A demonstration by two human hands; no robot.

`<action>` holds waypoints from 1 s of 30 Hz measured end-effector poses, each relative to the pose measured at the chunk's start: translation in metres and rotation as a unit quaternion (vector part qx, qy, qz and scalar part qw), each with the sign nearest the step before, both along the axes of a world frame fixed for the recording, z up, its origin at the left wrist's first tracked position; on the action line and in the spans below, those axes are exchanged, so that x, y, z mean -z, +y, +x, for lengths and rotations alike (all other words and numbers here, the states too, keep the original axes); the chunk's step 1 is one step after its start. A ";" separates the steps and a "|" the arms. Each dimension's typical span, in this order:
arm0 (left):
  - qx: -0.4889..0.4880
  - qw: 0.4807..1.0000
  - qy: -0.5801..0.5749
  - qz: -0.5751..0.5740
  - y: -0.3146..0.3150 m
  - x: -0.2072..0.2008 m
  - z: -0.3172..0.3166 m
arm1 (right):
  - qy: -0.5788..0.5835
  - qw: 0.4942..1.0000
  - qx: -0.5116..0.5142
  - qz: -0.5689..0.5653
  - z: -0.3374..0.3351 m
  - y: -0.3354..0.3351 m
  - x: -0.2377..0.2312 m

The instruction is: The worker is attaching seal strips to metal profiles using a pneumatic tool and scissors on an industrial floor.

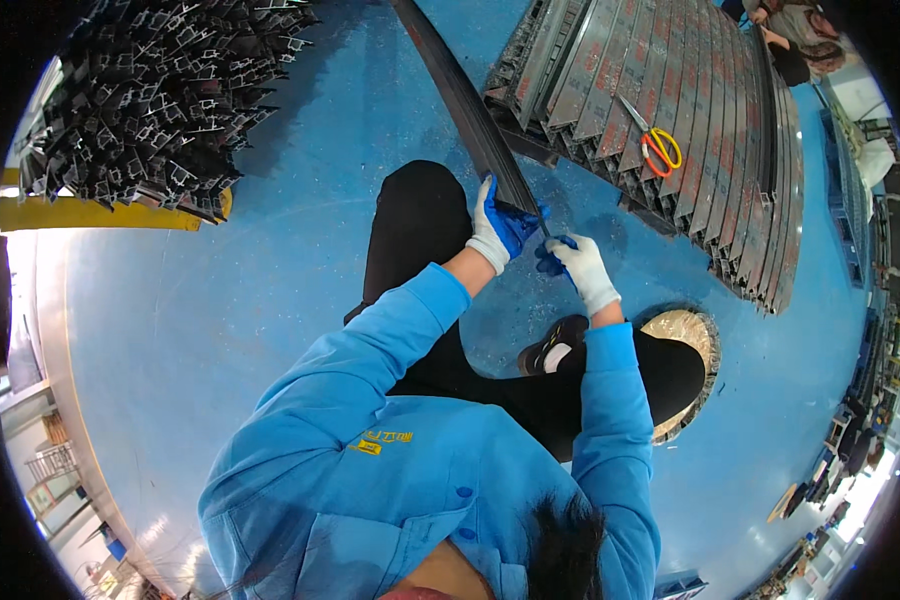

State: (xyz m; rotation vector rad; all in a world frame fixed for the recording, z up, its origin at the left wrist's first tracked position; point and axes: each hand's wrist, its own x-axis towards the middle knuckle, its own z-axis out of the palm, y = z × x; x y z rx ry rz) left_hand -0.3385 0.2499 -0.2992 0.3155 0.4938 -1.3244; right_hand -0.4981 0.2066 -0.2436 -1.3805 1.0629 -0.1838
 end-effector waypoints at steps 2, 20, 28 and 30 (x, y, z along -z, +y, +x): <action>0.026 1.000 -0.008 -0.015 -0.002 -0.005 -0.004 | 0.018 0.999 0.027 -0.040 0.013 -0.001 -0.002; 0.065 0.997 -0.026 -0.012 0.000 -0.016 0.001 | 0.026 0.995 0.032 -0.095 0.023 0.002 -0.011; 0.066 0.997 -0.032 -0.030 -0.002 -0.010 0.003 | 0.037 0.997 0.036 -0.058 0.021 0.004 -0.006; 0.122 0.990 -0.048 -0.054 0.003 -0.015 0.003 | 0.074 0.983 0.053 -0.156 0.035 0.001 -0.001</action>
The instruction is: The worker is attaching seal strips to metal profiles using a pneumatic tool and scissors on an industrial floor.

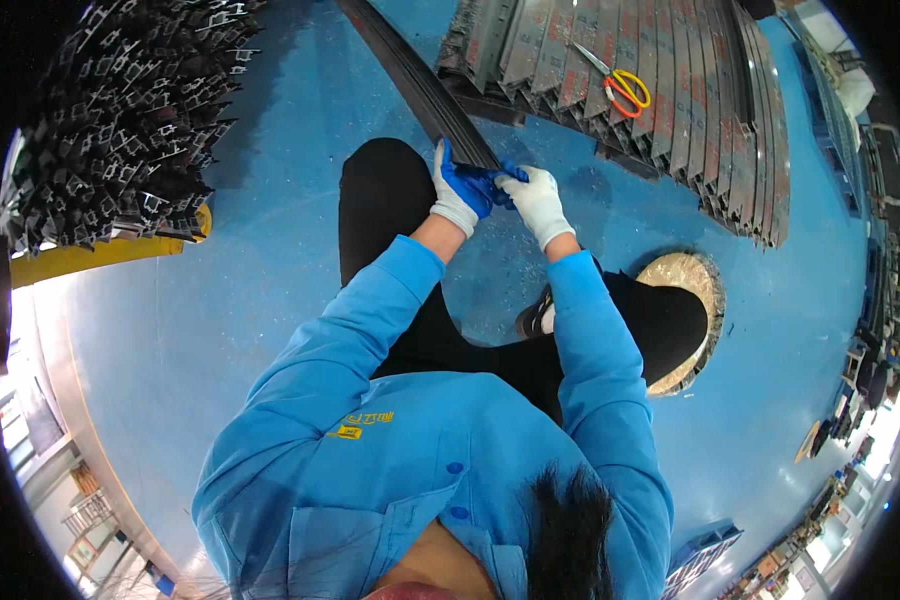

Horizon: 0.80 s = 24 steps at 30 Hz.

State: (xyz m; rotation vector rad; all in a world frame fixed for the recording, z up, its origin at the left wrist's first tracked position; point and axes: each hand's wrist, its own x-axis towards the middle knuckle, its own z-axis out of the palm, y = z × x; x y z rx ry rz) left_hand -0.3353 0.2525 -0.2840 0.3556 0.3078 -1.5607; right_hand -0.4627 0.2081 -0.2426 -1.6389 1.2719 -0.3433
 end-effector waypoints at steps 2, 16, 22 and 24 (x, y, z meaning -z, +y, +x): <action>-0.067 0.997 0.026 0.025 0.003 0.008 0.003 | -0.007 0.997 -0.076 -0.006 -0.001 0.000 -0.002; -0.061 0.996 0.019 0.070 0.007 0.013 -0.004 | -0.046 0.995 0.024 0.082 0.002 0.007 0.009; -0.093 0.994 0.043 0.048 0.011 0.032 -0.004 | -0.038 0.989 -0.031 0.137 -0.010 0.004 0.017; -0.071 0.996 0.052 0.032 0.013 0.039 -0.004 | -0.012 0.992 -0.037 0.119 -0.006 0.005 0.018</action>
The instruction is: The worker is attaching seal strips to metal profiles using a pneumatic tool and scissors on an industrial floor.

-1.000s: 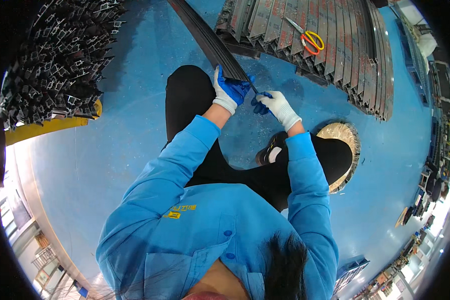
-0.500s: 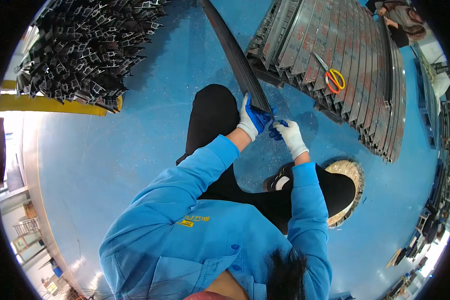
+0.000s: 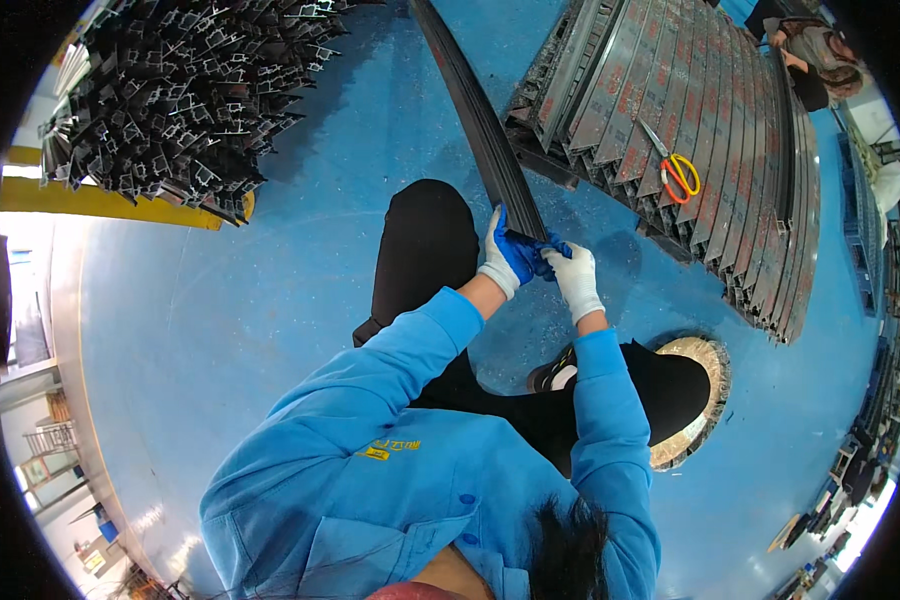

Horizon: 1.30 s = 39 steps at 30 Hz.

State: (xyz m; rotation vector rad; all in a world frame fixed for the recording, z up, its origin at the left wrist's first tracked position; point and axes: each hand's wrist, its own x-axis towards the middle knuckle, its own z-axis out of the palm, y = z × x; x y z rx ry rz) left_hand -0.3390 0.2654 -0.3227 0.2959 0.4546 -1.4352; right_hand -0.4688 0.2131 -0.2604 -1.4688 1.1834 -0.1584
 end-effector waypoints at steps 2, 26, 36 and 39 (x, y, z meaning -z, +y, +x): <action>0.012 1.000 0.004 -0.007 0.002 0.003 -0.001 | 0.025 1.000 -0.006 -0.019 0.004 0.001 0.000; -0.034 0.997 0.054 0.037 0.017 0.030 -0.005 | 0.159 0.901 0.040 -0.402 -0.032 -0.144 0.041; 0.012 0.998 0.053 0.036 0.026 0.026 0.002 | 0.337 0.751 -0.009 -0.567 -0.081 -0.279 0.092; 0.041 0.997 0.001 0.059 0.031 0.022 0.003 | 0.390 0.774 -0.036 -0.497 -0.064 -0.284 0.074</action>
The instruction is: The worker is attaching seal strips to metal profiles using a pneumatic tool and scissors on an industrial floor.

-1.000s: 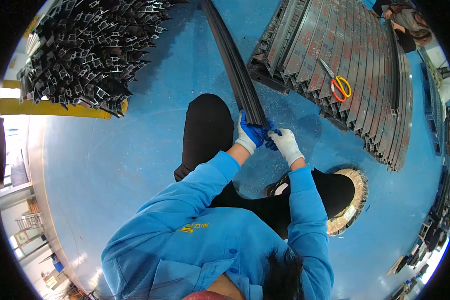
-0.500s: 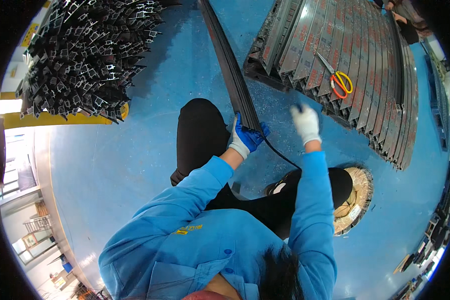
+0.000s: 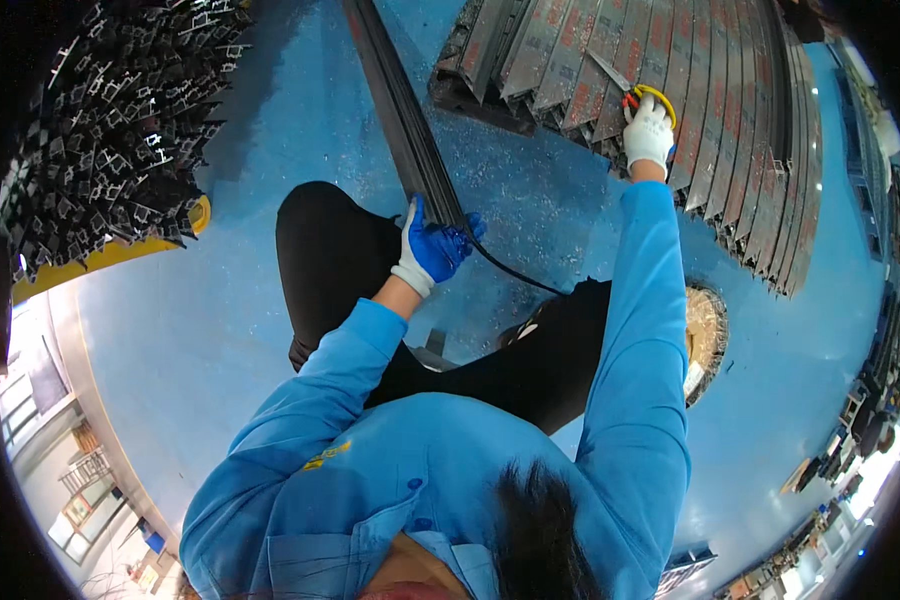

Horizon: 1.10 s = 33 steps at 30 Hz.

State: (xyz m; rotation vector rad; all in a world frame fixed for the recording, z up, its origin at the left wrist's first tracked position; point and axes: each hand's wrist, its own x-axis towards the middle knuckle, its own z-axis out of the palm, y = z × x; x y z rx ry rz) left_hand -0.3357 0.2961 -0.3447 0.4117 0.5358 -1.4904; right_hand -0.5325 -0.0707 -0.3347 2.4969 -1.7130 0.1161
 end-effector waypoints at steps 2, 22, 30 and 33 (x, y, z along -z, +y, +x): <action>0.034 0.998 -0.055 0.013 0.001 -0.005 0.001 | 0.014 0.998 0.004 -0.056 0.002 -0.004 -0.005; 0.100 0.992 -0.028 0.072 -0.009 -0.025 0.000 | -0.176 0.840 -0.282 0.429 0.001 0.165 -0.080; 0.119 0.990 -0.059 0.049 -0.010 -0.024 0.001 | -0.028 0.775 -0.207 0.597 -0.012 0.198 -0.090; 0.126 0.990 -0.054 0.023 -0.008 -0.019 0.003 | -0.013 0.772 -0.214 0.598 -0.011 0.199 -0.090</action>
